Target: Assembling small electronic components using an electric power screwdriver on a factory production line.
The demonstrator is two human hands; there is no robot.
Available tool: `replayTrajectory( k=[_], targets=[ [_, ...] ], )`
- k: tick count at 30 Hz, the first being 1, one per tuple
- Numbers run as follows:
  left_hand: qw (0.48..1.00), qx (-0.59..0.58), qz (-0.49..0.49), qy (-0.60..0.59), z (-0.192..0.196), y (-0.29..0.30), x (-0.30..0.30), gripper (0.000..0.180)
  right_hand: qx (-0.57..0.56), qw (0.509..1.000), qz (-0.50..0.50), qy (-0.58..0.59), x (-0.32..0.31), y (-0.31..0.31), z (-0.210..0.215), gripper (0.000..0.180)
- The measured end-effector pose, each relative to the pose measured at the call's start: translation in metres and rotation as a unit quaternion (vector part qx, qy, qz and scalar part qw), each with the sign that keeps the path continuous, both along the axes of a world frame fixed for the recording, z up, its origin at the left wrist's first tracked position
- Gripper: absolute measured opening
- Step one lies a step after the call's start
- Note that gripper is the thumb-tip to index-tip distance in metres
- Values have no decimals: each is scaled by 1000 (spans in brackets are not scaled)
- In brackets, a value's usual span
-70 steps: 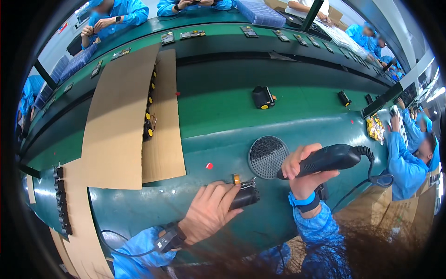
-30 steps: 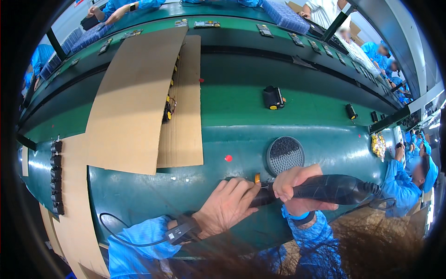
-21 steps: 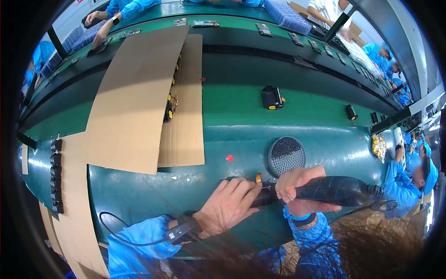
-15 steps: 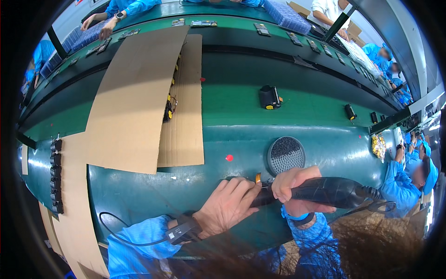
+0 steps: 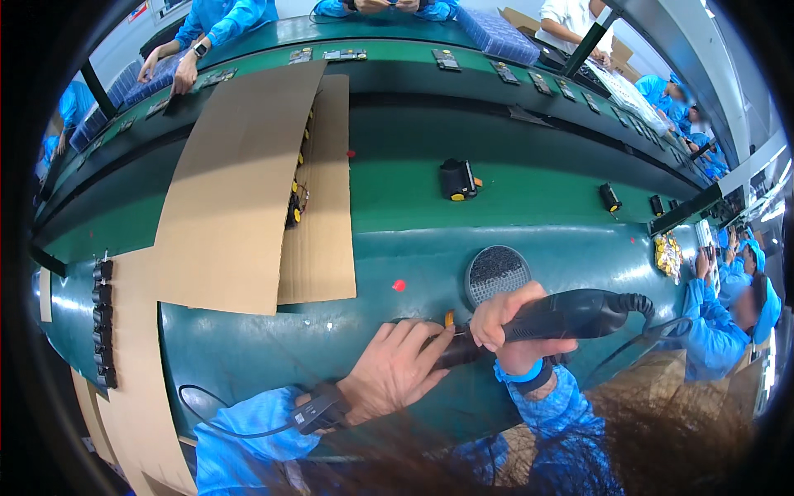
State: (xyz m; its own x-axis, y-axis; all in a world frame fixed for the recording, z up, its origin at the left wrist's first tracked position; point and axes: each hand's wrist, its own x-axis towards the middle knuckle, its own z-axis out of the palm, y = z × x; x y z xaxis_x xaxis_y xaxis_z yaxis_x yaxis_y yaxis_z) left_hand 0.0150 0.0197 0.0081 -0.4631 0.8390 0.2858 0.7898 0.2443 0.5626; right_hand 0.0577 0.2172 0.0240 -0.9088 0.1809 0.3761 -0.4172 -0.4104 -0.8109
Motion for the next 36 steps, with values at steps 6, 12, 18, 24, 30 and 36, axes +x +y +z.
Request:
replayTrajectory(
  k=[6, 12, 18, 24, 30, 36],
  targets=[
    [1000, -1, 4, -5, 4, -1, 0, 57, -53, 983, -138, 111, 6, 24, 28, 87],
    [1000, -12, 4, -14, 3, 1, 0, 58, 32, 972, -227, 53, 16, 56, 6, 85],
    [1000, -1, 8, -13, 2, 2, 0, 60, 24, 974, -223, 35, 13, 62, -4, 86],
    [1000, 8, 8, -14, 0, 1, -1, 61, 36, 977, -209, 24, 11, 63, -5, 86],
    [1000, 14, 7, -20, 1, 1, -2, 61, 31, 977, -208, 27, 11, 65, -8, 85],
    [1000, 3, 12, -21, 3, 1, -1, 62, 51, 979, -196, 11, 11, 63, -8, 86]
  ],
)
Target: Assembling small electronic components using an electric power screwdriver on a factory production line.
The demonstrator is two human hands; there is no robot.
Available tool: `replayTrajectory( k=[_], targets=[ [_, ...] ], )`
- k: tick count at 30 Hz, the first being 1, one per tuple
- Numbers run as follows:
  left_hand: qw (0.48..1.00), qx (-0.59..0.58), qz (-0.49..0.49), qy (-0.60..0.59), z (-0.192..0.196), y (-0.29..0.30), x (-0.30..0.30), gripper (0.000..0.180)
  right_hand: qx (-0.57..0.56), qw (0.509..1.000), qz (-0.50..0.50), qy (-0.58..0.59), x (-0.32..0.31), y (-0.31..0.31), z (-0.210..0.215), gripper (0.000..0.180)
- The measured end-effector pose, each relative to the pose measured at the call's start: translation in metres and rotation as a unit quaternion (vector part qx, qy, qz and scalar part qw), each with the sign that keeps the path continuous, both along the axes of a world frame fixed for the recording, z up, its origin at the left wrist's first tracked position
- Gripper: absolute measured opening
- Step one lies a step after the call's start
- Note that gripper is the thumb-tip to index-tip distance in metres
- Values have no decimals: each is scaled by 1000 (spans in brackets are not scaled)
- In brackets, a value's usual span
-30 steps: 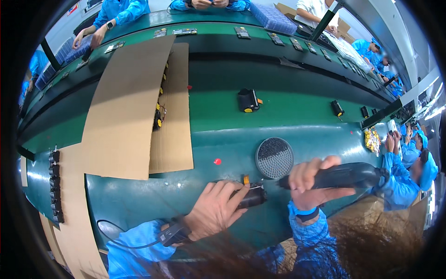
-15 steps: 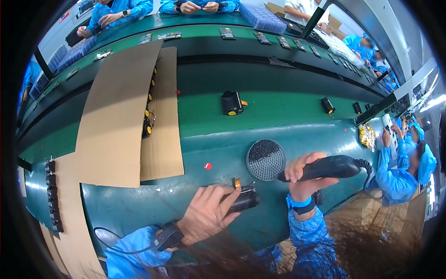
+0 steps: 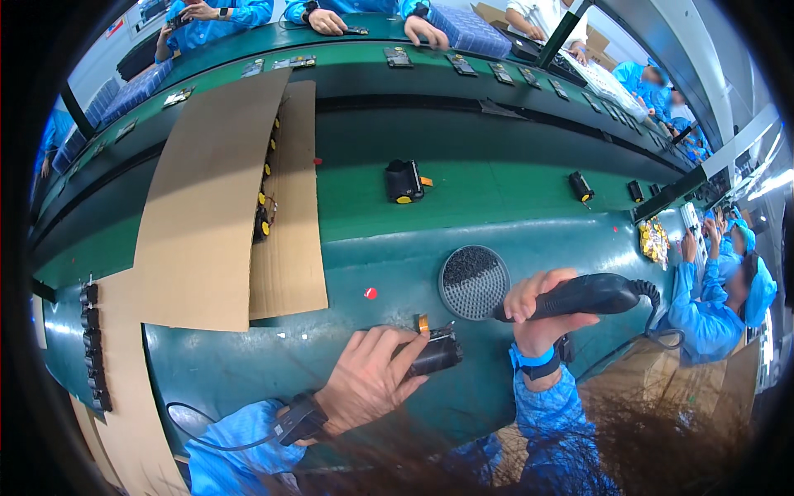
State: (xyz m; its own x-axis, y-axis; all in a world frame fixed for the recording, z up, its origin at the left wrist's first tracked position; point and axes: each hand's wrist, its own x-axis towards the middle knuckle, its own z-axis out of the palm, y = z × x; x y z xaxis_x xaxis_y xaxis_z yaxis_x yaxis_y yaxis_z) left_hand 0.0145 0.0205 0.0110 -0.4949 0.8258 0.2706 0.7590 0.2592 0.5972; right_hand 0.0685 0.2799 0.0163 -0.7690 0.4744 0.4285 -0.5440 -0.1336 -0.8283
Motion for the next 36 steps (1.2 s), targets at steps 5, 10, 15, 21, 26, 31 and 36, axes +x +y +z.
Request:
replayTrajectory(
  k=[5, 10, 15, 21, 26, 31, 36],
  targets=[
    [1000, 6, -1, 3, -4, -2, -3, 64, 3, 1000, 3, 19, -1, -2, 2, 86],
    [999, 3, 27, -27, -3, -3, -8, 69, -29, 995, 30, 90, 2, -16, 34, 85],
    [999, 22, 28, -36, -12, -6, -9, 69, -53, 973, 180, 137, -6, -70, 38, 83],
    [999, 26, 30, -36, -15, -6, -9, 68, -25, 962, 240, 125, -11, -87, 17, 88],
    [999, 26, 32, -27, -17, -7, -9, 67, -20, 965, 231, 119, -13, -90, 11, 88],
    [999, 25, 34, -26, -15, -6, -8, 67, -20, 967, 229, 112, -14, -89, 8, 88],
    [999, 22, 32, -24, -15, -7, -8, 66, -9, 970, 216, 107, -15, -92, 8, 90]
  ],
)
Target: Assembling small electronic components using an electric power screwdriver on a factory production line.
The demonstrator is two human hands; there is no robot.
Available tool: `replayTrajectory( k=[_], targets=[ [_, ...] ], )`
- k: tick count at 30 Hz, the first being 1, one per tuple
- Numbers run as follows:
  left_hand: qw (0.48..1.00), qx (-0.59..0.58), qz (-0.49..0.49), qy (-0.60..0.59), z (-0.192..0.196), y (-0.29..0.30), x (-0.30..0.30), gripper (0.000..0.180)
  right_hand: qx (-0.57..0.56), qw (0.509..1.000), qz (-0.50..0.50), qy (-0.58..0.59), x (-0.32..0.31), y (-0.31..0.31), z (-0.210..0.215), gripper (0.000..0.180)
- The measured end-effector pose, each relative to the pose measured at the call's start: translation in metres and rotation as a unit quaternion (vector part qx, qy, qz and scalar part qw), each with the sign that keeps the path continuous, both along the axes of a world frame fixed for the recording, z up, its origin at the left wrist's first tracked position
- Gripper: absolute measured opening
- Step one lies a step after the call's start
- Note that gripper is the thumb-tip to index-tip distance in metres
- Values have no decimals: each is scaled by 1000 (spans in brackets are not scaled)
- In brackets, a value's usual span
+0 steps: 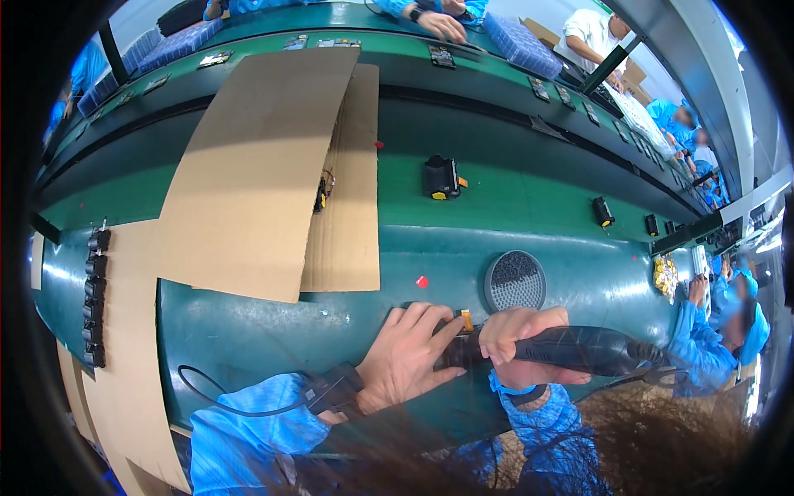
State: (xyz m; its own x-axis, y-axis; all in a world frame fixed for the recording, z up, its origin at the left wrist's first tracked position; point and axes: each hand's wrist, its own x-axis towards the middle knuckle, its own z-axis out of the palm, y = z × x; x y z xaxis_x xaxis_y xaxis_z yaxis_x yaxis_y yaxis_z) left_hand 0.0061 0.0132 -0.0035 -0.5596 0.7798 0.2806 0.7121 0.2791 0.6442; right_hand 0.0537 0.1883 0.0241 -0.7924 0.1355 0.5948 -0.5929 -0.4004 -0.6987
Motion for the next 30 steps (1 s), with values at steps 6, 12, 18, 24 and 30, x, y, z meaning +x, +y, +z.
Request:
replayTrajectory(
  k=[6, 12, 18, 24, 30],
  targets=[
    [1000, 0, 1, 4, -1, 0, 1, 67, 33, 999, 9, 4, -4, 1, -6, 81],
    [1000, 12, 22, -4, 4, -2, 4, 65, -44, 997, 42, -49, -3, -1, -11, 90],
    [1000, 8, 4, 15, 0, -2, 3, 61, -13, 998, 20, -57, 0, -3, -11, 89],
    [997, 69, -9, -42, 5, -10, 7, 55, -117, 989, -83, 19, 8, 17, 36, 83],
    [993, 8, 101, -63, 66, -88, 8, 51, -85, 976, -187, 78, 29, 74, 40, 77]
  ],
)
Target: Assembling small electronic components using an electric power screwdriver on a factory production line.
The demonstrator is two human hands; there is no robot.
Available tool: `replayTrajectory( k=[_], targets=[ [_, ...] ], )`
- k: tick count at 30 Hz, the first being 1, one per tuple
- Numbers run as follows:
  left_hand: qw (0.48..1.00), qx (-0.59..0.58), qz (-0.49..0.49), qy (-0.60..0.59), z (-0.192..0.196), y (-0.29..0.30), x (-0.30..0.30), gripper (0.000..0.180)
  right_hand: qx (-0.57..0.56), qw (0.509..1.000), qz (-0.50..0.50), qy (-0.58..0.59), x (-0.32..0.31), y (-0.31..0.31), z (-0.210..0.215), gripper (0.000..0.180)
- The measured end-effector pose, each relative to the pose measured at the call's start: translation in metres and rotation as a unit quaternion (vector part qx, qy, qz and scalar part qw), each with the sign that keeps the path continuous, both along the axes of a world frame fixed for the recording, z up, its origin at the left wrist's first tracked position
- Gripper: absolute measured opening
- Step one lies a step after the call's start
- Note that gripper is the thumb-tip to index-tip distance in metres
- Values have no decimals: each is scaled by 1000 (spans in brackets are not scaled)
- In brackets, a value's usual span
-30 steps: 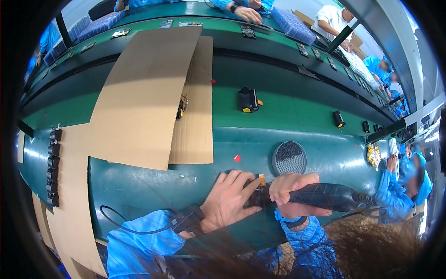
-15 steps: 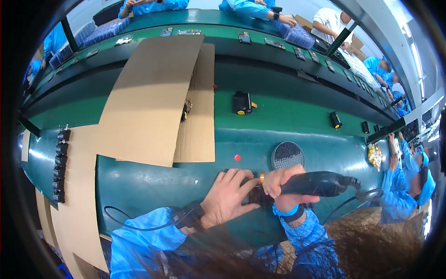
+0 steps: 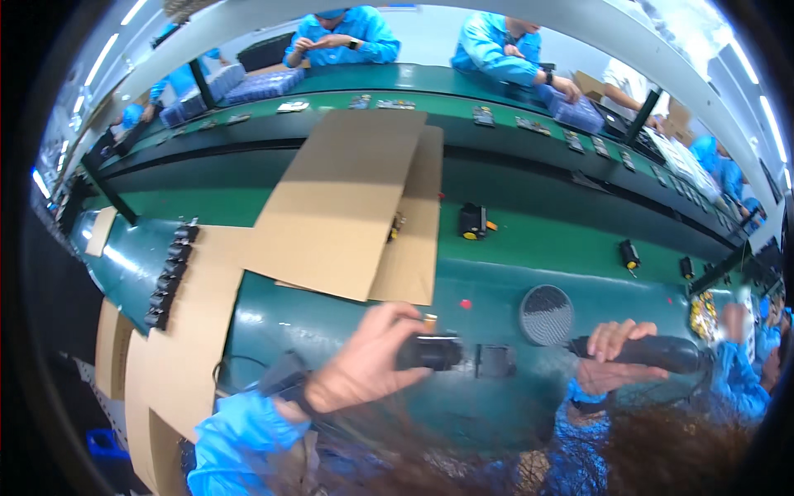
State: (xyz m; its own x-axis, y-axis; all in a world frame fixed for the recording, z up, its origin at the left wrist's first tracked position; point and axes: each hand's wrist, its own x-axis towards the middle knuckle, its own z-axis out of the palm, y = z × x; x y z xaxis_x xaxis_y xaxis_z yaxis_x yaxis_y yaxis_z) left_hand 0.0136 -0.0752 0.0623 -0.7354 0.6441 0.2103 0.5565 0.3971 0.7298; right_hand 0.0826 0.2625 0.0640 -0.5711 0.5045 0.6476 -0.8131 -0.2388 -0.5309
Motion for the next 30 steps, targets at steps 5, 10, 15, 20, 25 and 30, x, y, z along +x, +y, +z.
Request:
replayTrajectory(
  k=[5, 10, 15, 20, 25, 30],
  targets=[
    [957, -220, 76, 170, 19, -52, 22, 55, 0, 996, 79, -28, 10, 24, -12, 71],
    [950, -279, -11, 137, -18, -56, 46, 46, -6, 990, 139, -17, 6, 28, -22, 69],
    [982, -169, 64, 54, -1, -105, 42, 60, -29, 994, 98, -25, 7, 38, -36, 64],
    [878, -165, 426, 144, 16, -280, 54, 86, -41, 995, 72, -57, 10, 34, -24, 77],
    [759, -160, 631, -6, -28, -439, 90, 100, -62, 993, 80, -54, 11, 36, -22, 78],
    [759, -134, 636, -39, -39, -445, 78, 98, -58, 994, 66, -59, 15, 38, -24, 78]
  ],
)
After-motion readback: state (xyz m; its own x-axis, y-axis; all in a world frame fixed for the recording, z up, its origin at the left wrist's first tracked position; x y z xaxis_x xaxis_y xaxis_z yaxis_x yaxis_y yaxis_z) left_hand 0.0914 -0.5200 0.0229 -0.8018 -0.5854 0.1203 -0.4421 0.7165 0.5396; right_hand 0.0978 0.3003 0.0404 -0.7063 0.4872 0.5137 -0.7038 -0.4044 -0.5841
